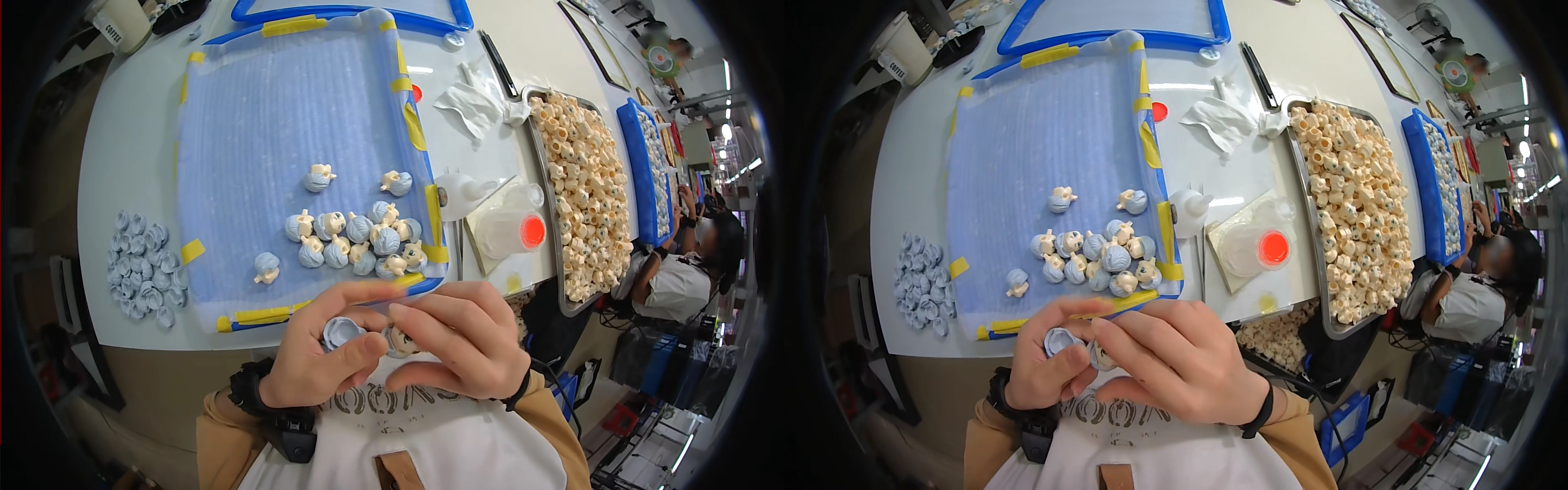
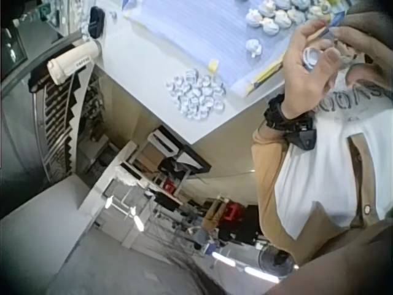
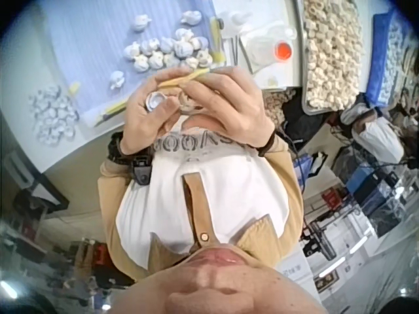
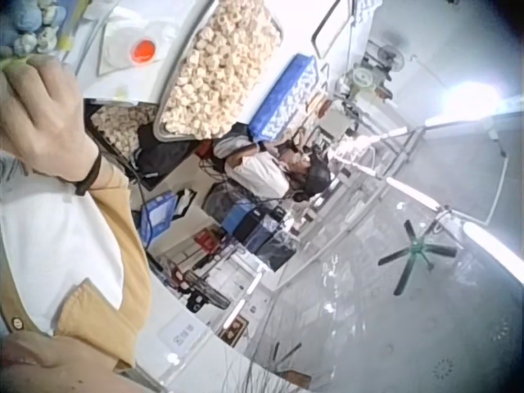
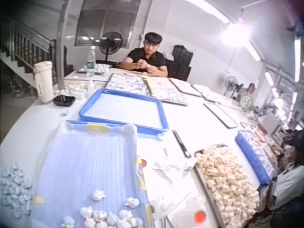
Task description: The person assembles small, two-part figurines by picking up a light blue base and a beige top, applying a small amount of liquid adhesive from a bottle, and pressing the parts together. The completed figures are placed onto a blue tray. The process is repeated continuously in a workshop setting.
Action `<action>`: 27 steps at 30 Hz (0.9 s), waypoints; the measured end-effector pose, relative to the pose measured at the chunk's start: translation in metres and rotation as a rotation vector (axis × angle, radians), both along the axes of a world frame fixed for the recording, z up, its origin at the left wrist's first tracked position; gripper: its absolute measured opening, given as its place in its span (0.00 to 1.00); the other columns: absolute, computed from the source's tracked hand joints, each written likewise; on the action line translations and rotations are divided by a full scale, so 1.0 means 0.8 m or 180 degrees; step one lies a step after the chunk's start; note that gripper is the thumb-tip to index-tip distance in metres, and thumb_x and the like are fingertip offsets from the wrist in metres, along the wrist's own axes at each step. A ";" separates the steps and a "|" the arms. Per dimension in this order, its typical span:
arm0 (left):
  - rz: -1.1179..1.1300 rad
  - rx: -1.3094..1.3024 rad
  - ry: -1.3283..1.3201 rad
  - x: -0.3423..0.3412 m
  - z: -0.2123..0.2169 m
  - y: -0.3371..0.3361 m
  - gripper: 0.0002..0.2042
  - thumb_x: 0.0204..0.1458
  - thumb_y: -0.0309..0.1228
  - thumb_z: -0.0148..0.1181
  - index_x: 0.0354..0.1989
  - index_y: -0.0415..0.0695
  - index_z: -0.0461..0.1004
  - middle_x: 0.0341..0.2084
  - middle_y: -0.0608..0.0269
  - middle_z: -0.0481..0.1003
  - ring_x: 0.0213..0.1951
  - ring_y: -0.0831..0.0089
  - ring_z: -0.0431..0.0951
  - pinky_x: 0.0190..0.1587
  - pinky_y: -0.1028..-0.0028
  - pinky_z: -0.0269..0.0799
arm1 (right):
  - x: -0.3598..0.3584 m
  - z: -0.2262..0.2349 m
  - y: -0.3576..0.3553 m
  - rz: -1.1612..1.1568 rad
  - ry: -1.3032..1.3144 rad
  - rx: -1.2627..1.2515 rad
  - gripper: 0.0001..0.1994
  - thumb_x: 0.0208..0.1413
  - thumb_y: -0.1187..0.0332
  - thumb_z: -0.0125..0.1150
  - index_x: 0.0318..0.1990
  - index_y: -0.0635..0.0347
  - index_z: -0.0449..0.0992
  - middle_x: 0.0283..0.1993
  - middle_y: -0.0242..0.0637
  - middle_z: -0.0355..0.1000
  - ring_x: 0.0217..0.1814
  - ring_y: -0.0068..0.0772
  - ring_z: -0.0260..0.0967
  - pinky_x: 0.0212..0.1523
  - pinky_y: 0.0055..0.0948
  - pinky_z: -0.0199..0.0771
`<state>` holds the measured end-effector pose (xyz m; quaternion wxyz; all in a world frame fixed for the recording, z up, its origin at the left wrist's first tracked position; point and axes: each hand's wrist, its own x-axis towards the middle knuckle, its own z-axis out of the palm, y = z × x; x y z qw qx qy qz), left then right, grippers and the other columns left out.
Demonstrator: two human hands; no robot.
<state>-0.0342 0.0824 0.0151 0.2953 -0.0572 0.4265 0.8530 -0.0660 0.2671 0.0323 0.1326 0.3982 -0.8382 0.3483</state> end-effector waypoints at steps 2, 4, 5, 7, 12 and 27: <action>-0.0052 -0.0008 0.0055 -0.001 0.001 0.001 0.19 0.55 0.32 0.50 0.53 0.38 0.61 0.25 0.65 0.70 0.17 0.86 0.65 0.16 0.86 0.58 | 0.003 -0.011 -0.006 -0.0169 0.0188 0.0026 0.19 0.36 0.60 0.66 0.36 0.63 0.74 0.28 0.31 0.67 0.28 0.28 0.64 0.24 0.24 0.61; -0.0134 -0.0168 0.0033 -0.001 0.001 -0.001 0.18 0.56 0.32 0.48 0.53 0.38 0.61 0.24 0.65 0.70 0.17 0.86 0.65 0.17 0.86 0.58 | 0.005 -0.012 -0.008 -0.0191 0.0030 0.0202 0.17 0.38 0.59 0.64 0.33 0.62 0.73 0.27 0.30 0.66 0.27 0.28 0.63 0.23 0.24 0.58; -0.0179 -0.0250 0.0023 -0.001 0.002 -0.004 0.17 0.57 0.32 0.46 0.53 0.38 0.61 0.24 0.65 0.70 0.17 0.86 0.65 0.17 0.86 0.59 | 0.006 -0.013 -0.009 -0.0206 -0.0050 0.0287 0.17 0.39 0.58 0.64 0.32 0.62 0.73 0.26 0.30 0.65 0.26 0.29 0.62 0.22 0.24 0.57; -0.0331 -0.0360 -0.0068 -0.004 0.000 -0.003 0.17 0.57 0.33 0.45 0.53 0.37 0.61 0.24 0.66 0.70 0.16 0.86 0.65 0.17 0.86 0.59 | 0.002 -0.022 -0.009 -0.0194 0.0001 0.0076 0.16 0.41 0.57 0.61 0.30 0.62 0.72 0.24 0.30 0.63 0.24 0.29 0.61 0.21 0.25 0.55; -0.0365 -0.0329 0.0087 0.014 -0.023 -0.012 0.20 0.56 0.44 0.45 0.45 0.38 0.64 0.22 0.68 0.67 0.13 0.86 0.61 0.13 0.85 0.52 | -0.002 -0.027 -0.015 0.0009 0.0053 0.0247 0.19 0.46 0.54 0.55 0.34 0.65 0.70 0.29 0.34 0.62 0.31 0.31 0.61 0.27 0.28 0.56; -0.0131 0.0596 -0.0013 0.011 -0.037 -0.008 0.22 0.57 0.52 0.36 0.26 0.43 0.60 0.16 0.64 0.60 0.10 0.83 0.54 0.10 0.83 0.47 | -0.034 0.020 0.294 -0.3693 0.0015 0.1433 0.12 0.46 0.72 0.59 0.40 0.62 0.74 0.38 0.44 0.70 0.40 0.41 0.66 0.43 0.32 0.65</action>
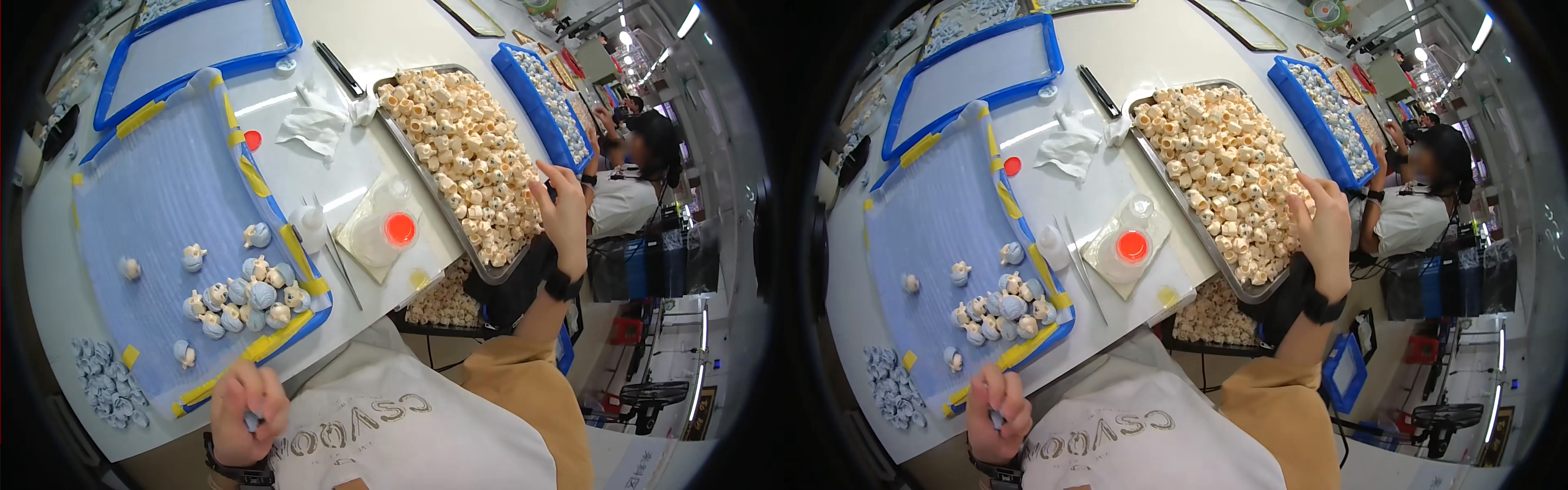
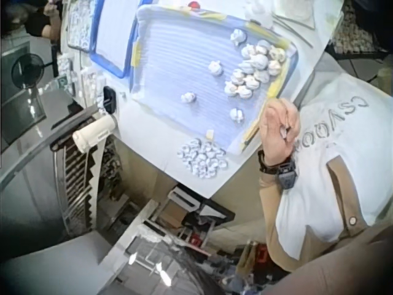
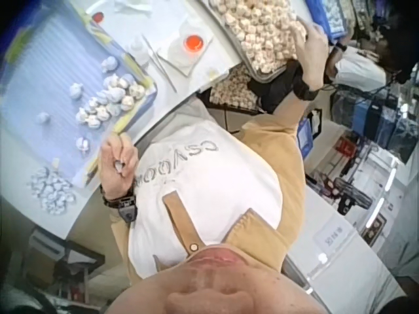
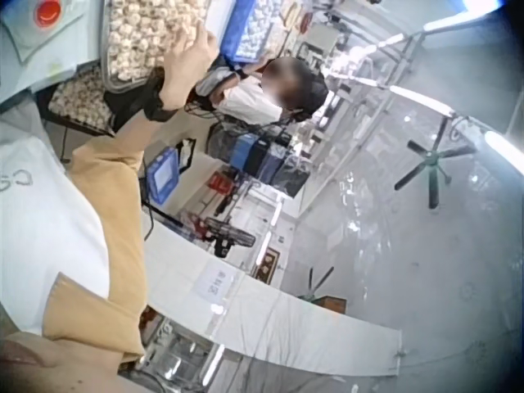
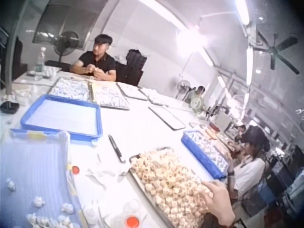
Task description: The person assembles small, two-part figurines by picking up a light blue base and a beige top, applying a small amount of liquid adhesive from a bottle, and pressing the parts together. The completed figures are placed onto a blue tray. The process is repeated continuously in a workshop setting.
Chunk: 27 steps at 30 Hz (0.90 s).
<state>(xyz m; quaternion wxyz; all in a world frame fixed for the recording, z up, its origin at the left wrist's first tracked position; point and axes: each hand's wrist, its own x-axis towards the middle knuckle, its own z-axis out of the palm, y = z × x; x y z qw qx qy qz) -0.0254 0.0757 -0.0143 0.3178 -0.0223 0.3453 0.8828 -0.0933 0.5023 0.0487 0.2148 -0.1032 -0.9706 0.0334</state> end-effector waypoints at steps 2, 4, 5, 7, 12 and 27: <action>-0.0122 0.0192 -0.0066 -0.007 0.009 0.007 0.22 0.58 0.49 0.35 0.23 0.43 0.58 0.14 0.62 0.59 0.09 0.82 0.52 0.09 0.82 0.47 | -0.015 -0.006 0.019 0.0359 -0.0239 0.0348 0.12 0.45 0.71 0.60 0.39 0.61 0.75 0.37 0.43 0.70 0.43 0.43 0.65 0.44 0.33 0.64; -0.0161 0.0263 -0.0151 -0.011 0.018 0.011 0.21 0.58 0.47 0.34 0.22 0.42 0.57 0.13 0.60 0.60 0.08 0.82 0.51 0.08 0.81 0.47 | -0.027 -0.012 0.020 0.0378 -0.0390 0.0319 0.11 0.44 0.71 0.61 0.37 0.61 0.75 0.36 0.42 0.70 0.43 0.43 0.65 0.44 0.33 0.64; -0.0153 0.0256 -0.0188 -0.012 0.021 0.011 0.20 0.58 0.46 0.34 0.23 0.42 0.57 0.13 0.59 0.60 0.08 0.82 0.51 0.08 0.81 0.47 | -0.032 -0.012 0.020 0.0385 -0.0464 0.0312 0.11 0.43 0.71 0.61 0.37 0.61 0.75 0.35 0.41 0.70 0.43 0.43 0.64 0.44 0.34 0.64; -0.0169 0.0064 -0.0205 -0.011 0.026 0.009 0.17 0.57 0.42 0.36 0.25 0.41 0.59 0.15 0.57 0.63 0.09 0.81 0.53 0.10 0.81 0.49 | -0.031 -0.009 0.017 0.0493 -0.0372 0.0396 0.11 0.41 0.72 0.62 0.35 0.62 0.74 0.34 0.41 0.70 0.42 0.44 0.64 0.44 0.34 0.64; -0.0273 -0.0357 -0.0055 -0.010 0.030 0.010 0.13 0.58 0.34 0.39 0.40 0.37 0.64 0.24 0.58 0.66 0.14 0.84 0.57 0.16 0.84 0.52 | 0.003 0.014 -0.075 0.0615 0.0490 -0.0858 0.13 0.39 0.75 0.61 0.35 0.66 0.72 0.31 0.38 0.71 0.33 0.31 0.68 0.36 0.26 0.66; -0.0552 -0.0663 0.0486 -0.005 0.024 0.010 0.16 0.58 0.41 0.45 0.43 0.40 0.62 0.26 0.71 0.63 0.21 0.89 0.58 0.22 0.86 0.54 | 0.033 -0.021 -0.293 0.3825 -0.0409 -0.1745 0.19 0.37 0.69 0.65 0.41 0.64 0.74 0.26 0.29 0.65 0.22 0.25 0.62 0.22 0.21 0.62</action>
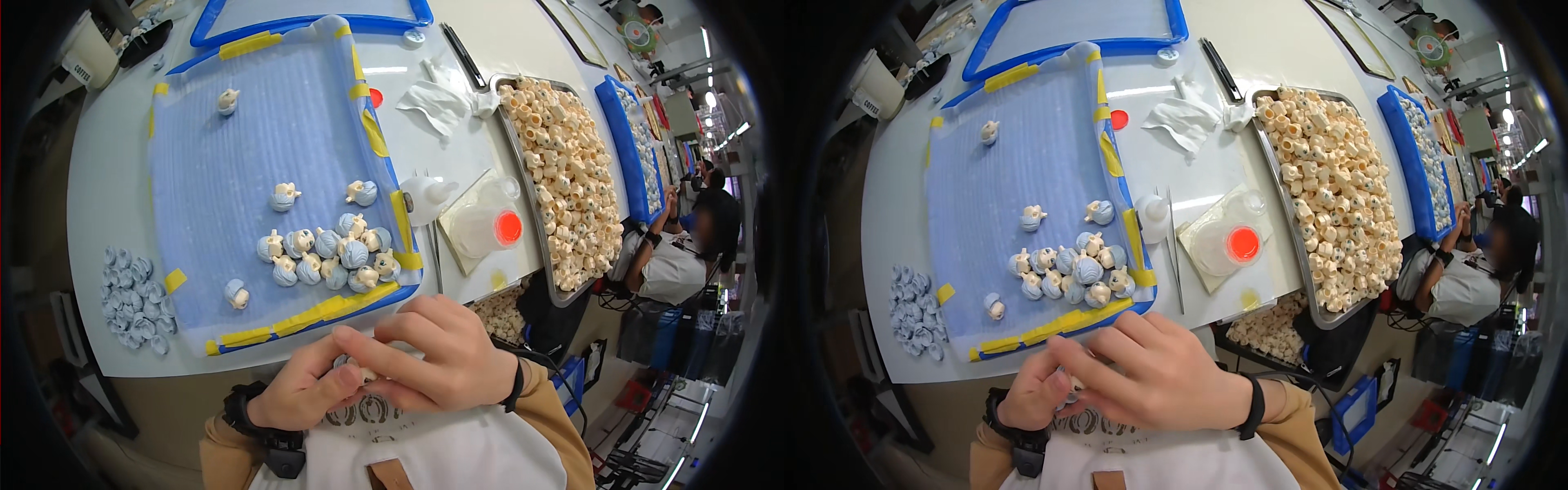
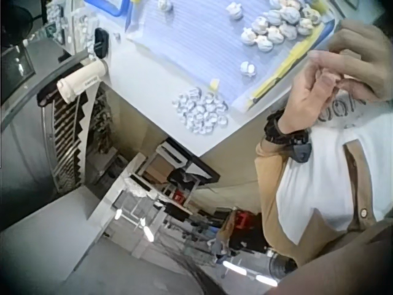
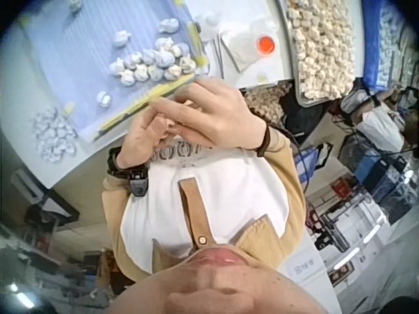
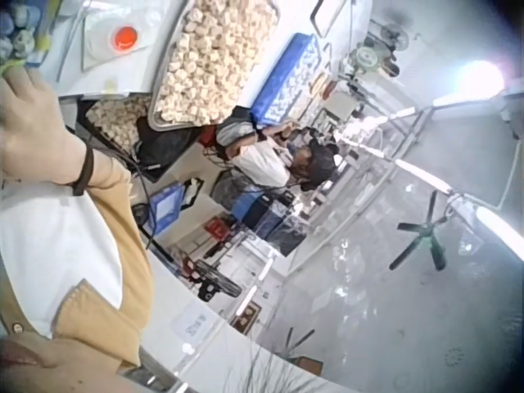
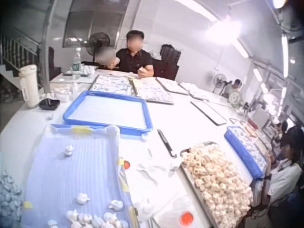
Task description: The person assembles small, two-part figurines by picking up a light blue base and a beige top, applying a small amount of liquid adhesive from a bottle, and pressing the parts together. The completed figures are placed onto a blue tray. The process is repeated continuously in a workshop setting.
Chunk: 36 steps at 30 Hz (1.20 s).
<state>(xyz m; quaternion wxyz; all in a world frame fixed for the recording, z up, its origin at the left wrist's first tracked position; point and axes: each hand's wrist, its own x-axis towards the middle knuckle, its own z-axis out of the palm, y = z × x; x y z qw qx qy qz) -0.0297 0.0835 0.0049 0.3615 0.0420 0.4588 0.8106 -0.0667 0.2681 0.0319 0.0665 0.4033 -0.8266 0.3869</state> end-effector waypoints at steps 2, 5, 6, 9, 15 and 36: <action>-0.0013 0.0063 -0.0112 0.000 0.000 -0.001 0.16 0.58 0.41 0.45 0.43 0.39 0.62 0.25 0.71 0.63 0.21 0.89 0.58 0.22 0.86 0.54 | 0.006 -0.004 -0.004 -0.0153 0.0316 -0.0181 0.19 0.36 0.70 0.66 0.40 0.64 0.75 0.26 0.30 0.66 0.23 0.26 0.63 0.22 0.21 0.64; -0.0078 0.0157 -0.0267 -0.004 -0.004 -0.004 0.16 0.58 0.42 0.44 0.42 0.39 0.63 0.24 0.71 0.64 0.20 0.88 0.58 0.21 0.86 0.54 | 0.016 -0.011 -0.003 -0.0227 0.0537 -0.0245 0.18 0.33 0.74 0.67 0.37 0.67 0.75 0.31 0.34 0.69 0.26 0.29 0.68 0.23 0.20 0.68; -0.0016 0.0143 -0.0268 -0.004 -0.007 -0.004 0.16 0.58 0.42 0.44 0.41 0.39 0.63 0.24 0.70 0.64 0.20 0.88 0.58 0.21 0.86 0.54 | 0.015 -0.013 -0.002 -0.0161 0.0479 -0.0178 0.19 0.33 0.74 0.64 0.38 0.69 0.74 0.32 0.36 0.68 0.27 0.30 0.67 0.24 0.22 0.67; 0.0082 0.0128 -0.0264 -0.004 -0.007 -0.001 0.17 0.58 0.43 0.43 0.42 0.39 0.63 0.24 0.69 0.65 0.19 0.87 0.58 0.20 0.86 0.53 | 0.010 -0.015 0.002 -0.0008 0.0291 -0.0018 0.19 0.33 0.74 0.60 0.39 0.72 0.72 0.34 0.39 0.67 0.27 0.31 0.66 0.25 0.24 0.67; 0.0081 0.0163 -0.0506 -0.004 -0.002 -0.003 0.17 0.58 0.42 0.43 0.42 0.39 0.63 0.22 0.65 0.66 0.16 0.86 0.58 0.19 0.86 0.54 | 0.002 -0.004 0.019 0.0111 -0.0050 -0.0228 0.19 0.35 0.75 0.60 0.39 0.72 0.71 0.34 0.42 0.67 0.27 0.35 0.67 0.26 0.27 0.68; 0.1291 0.0419 -0.0525 -0.004 -0.003 0.010 0.20 0.53 0.38 0.46 0.48 0.34 0.61 0.29 0.54 0.68 0.18 0.83 0.63 0.19 0.84 0.59 | -0.050 0.032 0.121 -0.1564 -0.0185 0.1034 0.10 0.38 0.75 0.65 0.33 0.60 0.76 0.28 0.37 0.69 0.27 0.36 0.67 0.27 0.28 0.67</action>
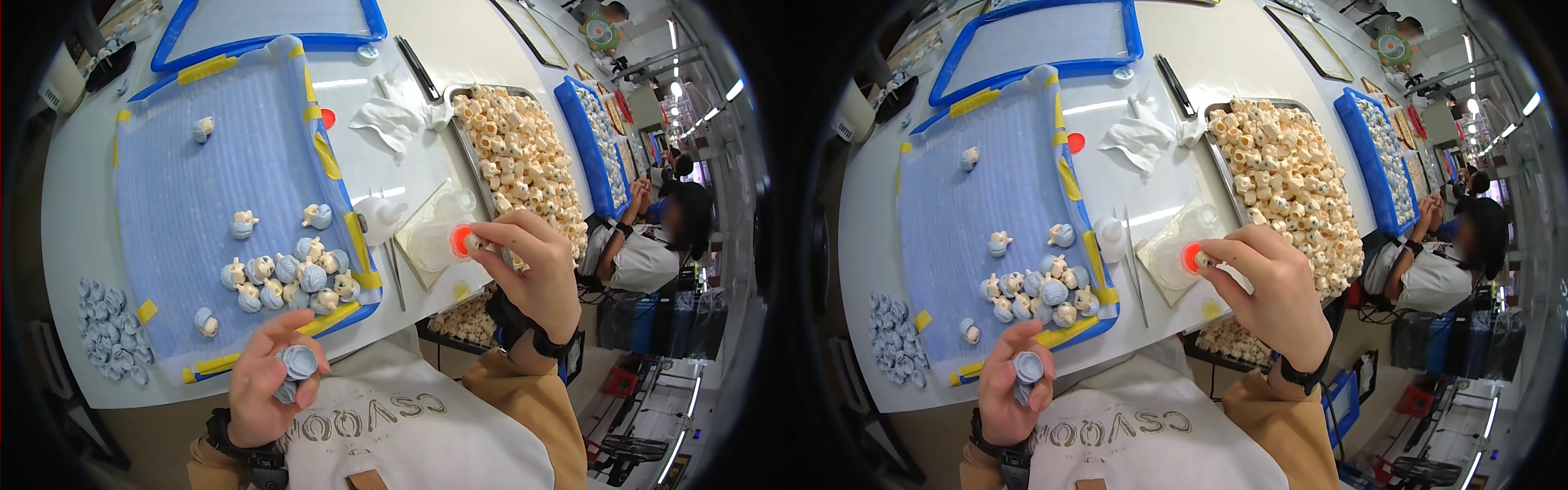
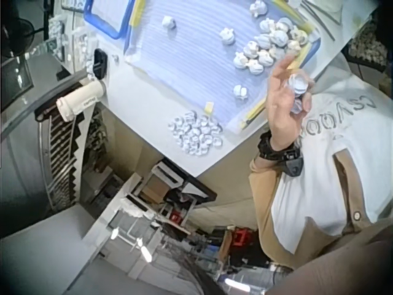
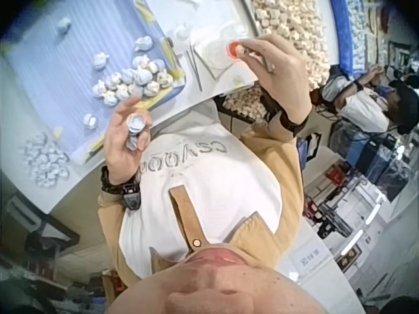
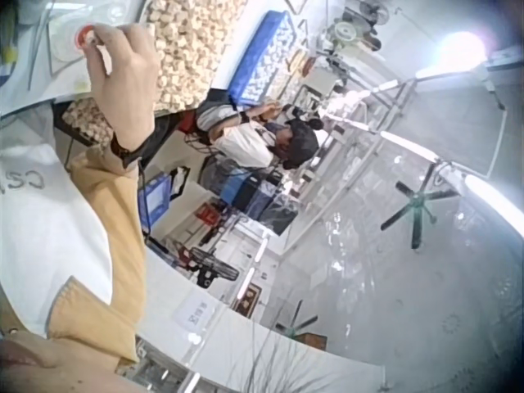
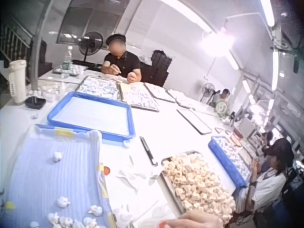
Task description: The person assembles small, two-part figurines by picking up a light blue base and a beige top, applying a small amount of liquid adhesive from a bottle, and pressing the parts together. The completed figures are placed onto a blue tray. The process is repeated continuously in a workshop setting.
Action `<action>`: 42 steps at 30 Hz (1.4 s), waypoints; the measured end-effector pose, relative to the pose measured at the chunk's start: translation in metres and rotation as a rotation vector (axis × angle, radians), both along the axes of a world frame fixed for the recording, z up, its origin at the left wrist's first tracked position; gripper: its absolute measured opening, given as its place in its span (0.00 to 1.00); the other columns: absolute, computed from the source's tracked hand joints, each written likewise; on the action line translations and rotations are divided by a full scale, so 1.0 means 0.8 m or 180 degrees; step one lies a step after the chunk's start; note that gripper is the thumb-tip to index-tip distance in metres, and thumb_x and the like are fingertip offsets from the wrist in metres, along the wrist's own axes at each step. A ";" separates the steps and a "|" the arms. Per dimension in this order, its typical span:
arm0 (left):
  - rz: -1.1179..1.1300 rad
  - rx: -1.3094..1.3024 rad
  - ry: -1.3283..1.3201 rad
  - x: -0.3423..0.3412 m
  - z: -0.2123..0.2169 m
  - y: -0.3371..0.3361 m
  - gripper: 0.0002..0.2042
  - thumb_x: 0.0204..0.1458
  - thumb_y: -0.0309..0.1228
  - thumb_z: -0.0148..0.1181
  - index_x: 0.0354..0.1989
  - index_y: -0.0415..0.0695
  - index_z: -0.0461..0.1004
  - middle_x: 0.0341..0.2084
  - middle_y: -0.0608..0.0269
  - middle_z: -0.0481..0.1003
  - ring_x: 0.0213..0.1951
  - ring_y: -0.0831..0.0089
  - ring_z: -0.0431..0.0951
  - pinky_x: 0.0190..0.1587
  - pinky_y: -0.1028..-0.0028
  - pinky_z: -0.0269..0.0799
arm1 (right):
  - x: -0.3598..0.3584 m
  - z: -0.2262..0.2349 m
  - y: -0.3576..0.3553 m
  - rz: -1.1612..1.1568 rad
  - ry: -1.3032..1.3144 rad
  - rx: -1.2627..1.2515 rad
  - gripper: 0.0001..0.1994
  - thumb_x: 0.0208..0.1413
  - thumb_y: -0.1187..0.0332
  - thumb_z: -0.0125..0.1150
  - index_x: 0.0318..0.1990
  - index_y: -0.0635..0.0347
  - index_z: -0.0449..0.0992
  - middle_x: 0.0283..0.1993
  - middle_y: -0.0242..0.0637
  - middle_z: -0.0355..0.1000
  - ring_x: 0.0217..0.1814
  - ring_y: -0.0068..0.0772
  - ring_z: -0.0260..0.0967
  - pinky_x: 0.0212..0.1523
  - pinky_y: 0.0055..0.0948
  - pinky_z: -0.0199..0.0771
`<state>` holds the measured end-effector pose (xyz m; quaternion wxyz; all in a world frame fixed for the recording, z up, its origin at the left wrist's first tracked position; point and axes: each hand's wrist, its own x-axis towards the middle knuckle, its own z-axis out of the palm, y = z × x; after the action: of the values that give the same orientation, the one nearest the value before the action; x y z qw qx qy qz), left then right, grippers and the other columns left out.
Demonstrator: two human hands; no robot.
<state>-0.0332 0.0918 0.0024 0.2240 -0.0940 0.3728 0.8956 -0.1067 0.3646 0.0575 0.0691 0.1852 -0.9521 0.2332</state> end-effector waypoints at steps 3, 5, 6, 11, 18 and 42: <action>-0.0080 -0.0117 0.0107 0.001 -0.003 0.001 0.21 0.54 0.41 0.47 0.47 0.36 0.59 0.28 0.54 0.68 0.17 0.83 0.62 0.17 0.84 0.58 | 0.003 -0.009 0.000 -0.0101 0.0128 -0.0186 0.11 0.38 0.76 0.65 0.33 0.61 0.76 0.27 0.37 0.69 0.26 0.33 0.67 0.26 0.26 0.67; -0.0201 -0.0078 0.0106 0.000 -0.004 -0.001 0.20 0.54 0.40 0.47 0.47 0.36 0.59 0.29 0.53 0.69 0.19 0.83 0.63 0.19 0.84 0.59 | 0.008 -0.018 0.001 -0.0225 0.0228 -0.0322 0.11 0.38 0.76 0.66 0.34 0.61 0.76 0.27 0.37 0.69 0.26 0.31 0.67 0.26 0.25 0.67; -0.0274 -0.0043 0.0105 0.001 -0.004 -0.004 0.19 0.55 0.39 0.47 0.48 0.36 0.60 0.30 0.53 0.69 0.21 0.83 0.64 0.20 0.84 0.59 | 0.011 -0.024 0.002 -0.0308 0.0269 -0.0402 0.12 0.38 0.77 0.66 0.34 0.62 0.76 0.27 0.37 0.69 0.26 0.30 0.68 0.26 0.24 0.67; -0.0421 -0.0028 0.0207 0.000 -0.001 -0.003 0.17 0.57 0.38 0.45 0.48 0.36 0.62 0.32 0.57 0.70 0.23 0.84 0.64 0.22 0.84 0.58 | 0.020 -0.036 -0.002 -0.0573 0.0547 -0.0776 0.13 0.37 0.78 0.66 0.35 0.64 0.75 0.29 0.38 0.70 0.26 0.28 0.68 0.26 0.23 0.66; -0.0421 -0.0106 0.0227 -0.002 0.002 0.004 0.17 0.57 0.37 0.47 0.48 0.36 0.62 0.31 0.64 0.68 0.24 0.85 0.63 0.23 0.84 0.59 | 0.060 -0.026 -0.061 0.0640 0.0217 -0.1975 0.16 0.33 0.77 0.68 0.35 0.67 0.76 0.28 0.39 0.71 0.27 0.31 0.67 0.27 0.24 0.66; -0.0181 -0.0514 0.0386 0.005 -0.007 -0.005 0.11 0.53 0.33 0.54 0.37 0.37 0.68 0.26 0.69 0.66 0.21 0.90 0.60 0.22 0.86 0.55 | 0.053 -0.042 -0.114 0.1359 0.0135 -0.1485 0.18 0.30 0.70 0.71 0.33 0.66 0.75 0.25 0.36 0.71 0.23 0.30 0.67 0.21 0.23 0.63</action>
<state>-0.0295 0.0881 -0.0033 0.2180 -0.0467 0.4592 0.8599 -0.0641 0.2731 0.0243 0.0790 0.3649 -0.8109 0.4506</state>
